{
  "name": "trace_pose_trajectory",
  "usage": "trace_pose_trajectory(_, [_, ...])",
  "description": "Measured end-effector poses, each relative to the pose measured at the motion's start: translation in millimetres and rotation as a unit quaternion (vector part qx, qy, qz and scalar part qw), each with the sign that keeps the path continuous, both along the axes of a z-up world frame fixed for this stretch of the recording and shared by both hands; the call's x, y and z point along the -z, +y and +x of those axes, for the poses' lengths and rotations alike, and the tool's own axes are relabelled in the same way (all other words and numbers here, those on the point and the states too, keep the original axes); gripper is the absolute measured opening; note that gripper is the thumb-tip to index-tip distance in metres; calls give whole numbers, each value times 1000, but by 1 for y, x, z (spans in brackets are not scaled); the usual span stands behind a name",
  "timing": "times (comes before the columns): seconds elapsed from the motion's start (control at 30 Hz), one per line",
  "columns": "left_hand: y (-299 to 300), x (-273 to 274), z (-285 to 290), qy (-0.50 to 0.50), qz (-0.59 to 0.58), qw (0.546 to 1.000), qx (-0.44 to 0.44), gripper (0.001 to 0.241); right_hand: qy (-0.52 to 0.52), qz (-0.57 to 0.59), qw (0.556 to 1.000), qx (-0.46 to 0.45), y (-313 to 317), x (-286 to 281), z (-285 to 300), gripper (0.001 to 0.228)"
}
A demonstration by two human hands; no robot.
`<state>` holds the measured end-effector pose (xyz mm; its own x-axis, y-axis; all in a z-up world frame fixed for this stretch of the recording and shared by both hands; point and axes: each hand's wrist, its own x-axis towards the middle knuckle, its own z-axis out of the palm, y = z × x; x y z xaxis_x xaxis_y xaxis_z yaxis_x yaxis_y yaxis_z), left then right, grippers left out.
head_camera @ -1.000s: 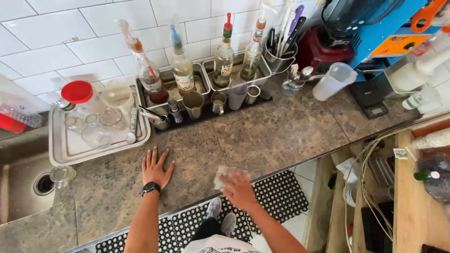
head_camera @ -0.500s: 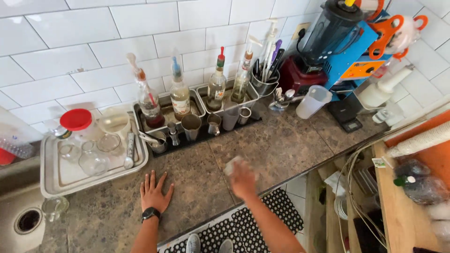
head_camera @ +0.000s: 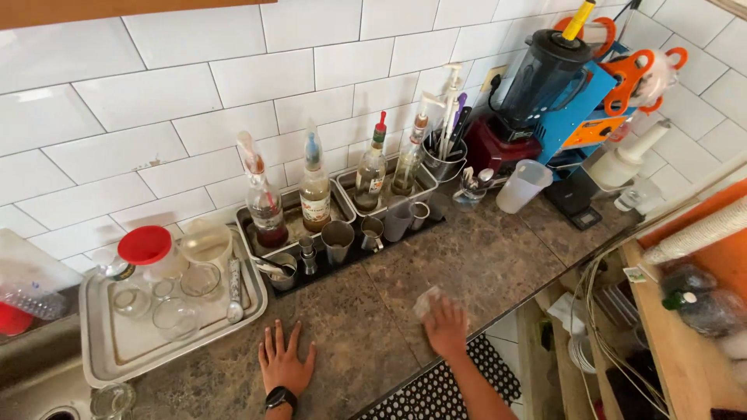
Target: Wiping down a coffee shop preparation counter using a cloth.
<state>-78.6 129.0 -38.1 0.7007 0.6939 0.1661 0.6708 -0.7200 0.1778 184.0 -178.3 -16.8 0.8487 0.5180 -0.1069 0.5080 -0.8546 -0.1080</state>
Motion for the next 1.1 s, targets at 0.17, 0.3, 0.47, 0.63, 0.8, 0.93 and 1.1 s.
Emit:
trace_pose_trajectory(0.17, [3, -6, 2, 92, -37, 995, 3, 77, 67, -40, 983, 168, 67, -47, 0, 72])
trace_pose_trajectory(0.3, [2, 14, 2, 81, -22, 996, -2, 74, 53, 106, 993, -2, 125, -60, -56, 63])
trace_pose_trajectory(0.47, [3, -17, 2, 184, -80, 979, 21, 68, 173, 38, 962, -209, 131, -76, -137, 62])
trace_pose_trajectory(0.63, [6, -25, 7, 237, -120, 964, 15, 74, 127, 214, 926, -284, 96, -136, -130, 65])
trace_pose_trajectory(0.8, [4, -13, 4, 196, -86, 977, 9, 74, 104, -40, 993, 31, 55, -47, -19, 69])
trace_pose_trajectory(0.93, [6, -2, 6, 192, -83, 978, -5, 74, 103, 39, 991, 76, 93, -45, -5, 71])
trace_pose_trajectory(1.1, [8, -3, 7, 194, -101, 976, 3, 73, 122, 13, 982, -140, 131, -69, -95, 71])
